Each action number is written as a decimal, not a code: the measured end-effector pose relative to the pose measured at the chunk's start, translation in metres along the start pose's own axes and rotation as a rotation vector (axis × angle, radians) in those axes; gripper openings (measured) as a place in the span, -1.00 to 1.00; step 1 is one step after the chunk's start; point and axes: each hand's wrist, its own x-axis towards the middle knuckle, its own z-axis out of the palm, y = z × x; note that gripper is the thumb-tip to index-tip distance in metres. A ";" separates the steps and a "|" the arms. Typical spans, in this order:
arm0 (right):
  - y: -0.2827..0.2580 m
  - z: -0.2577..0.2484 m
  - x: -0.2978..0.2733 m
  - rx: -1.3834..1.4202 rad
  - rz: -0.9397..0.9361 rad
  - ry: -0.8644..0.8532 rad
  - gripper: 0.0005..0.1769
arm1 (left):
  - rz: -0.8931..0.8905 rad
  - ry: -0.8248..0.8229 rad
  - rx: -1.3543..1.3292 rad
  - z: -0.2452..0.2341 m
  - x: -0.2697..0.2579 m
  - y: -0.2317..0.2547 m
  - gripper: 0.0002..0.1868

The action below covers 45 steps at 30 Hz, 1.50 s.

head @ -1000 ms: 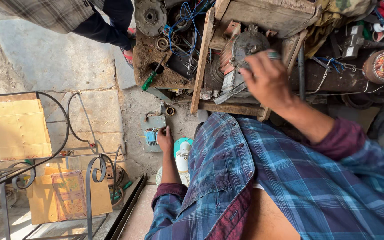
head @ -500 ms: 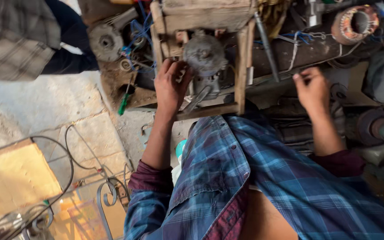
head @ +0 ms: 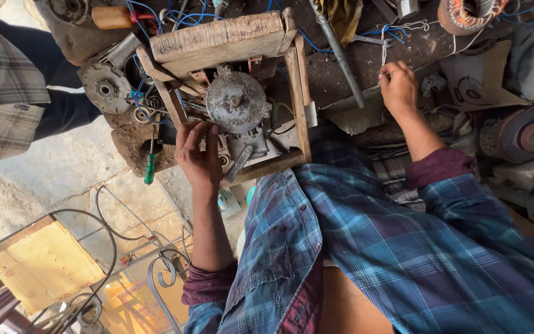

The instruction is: The person assembles and secures a motor component using a hammer and a metal rod. They repeatedly tap the part into place, then wipe the motor with a cloth and continue adjusting the assembly.

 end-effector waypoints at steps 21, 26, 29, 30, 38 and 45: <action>-0.053 -0.054 0.048 0.364 0.049 0.141 -0.88 | -0.221 0.313 -0.252 -0.023 -0.061 -0.046 -0.69; -0.210 -0.087 0.034 0.892 -0.201 0.013 -0.82 | -0.340 0.448 -0.365 -0.029 -0.082 -0.079 -0.70; -0.289 -0.082 0.024 0.520 -0.647 0.024 -0.87 | -0.363 0.478 -0.505 -0.026 -0.089 -0.088 -0.71; -0.310 -0.075 0.025 0.449 -0.703 0.023 -0.87 | -0.357 0.479 -0.503 -0.026 -0.091 -0.088 -0.72; -0.350 0.012 0.053 0.040 -0.798 0.145 -0.83 | -0.370 0.455 -0.481 -0.040 -0.126 -0.090 -0.76; -0.339 0.036 0.055 -0.032 -0.772 0.197 -0.80 | -0.477 0.510 -0.473 -0.056 -0.168 -0.115 -0.77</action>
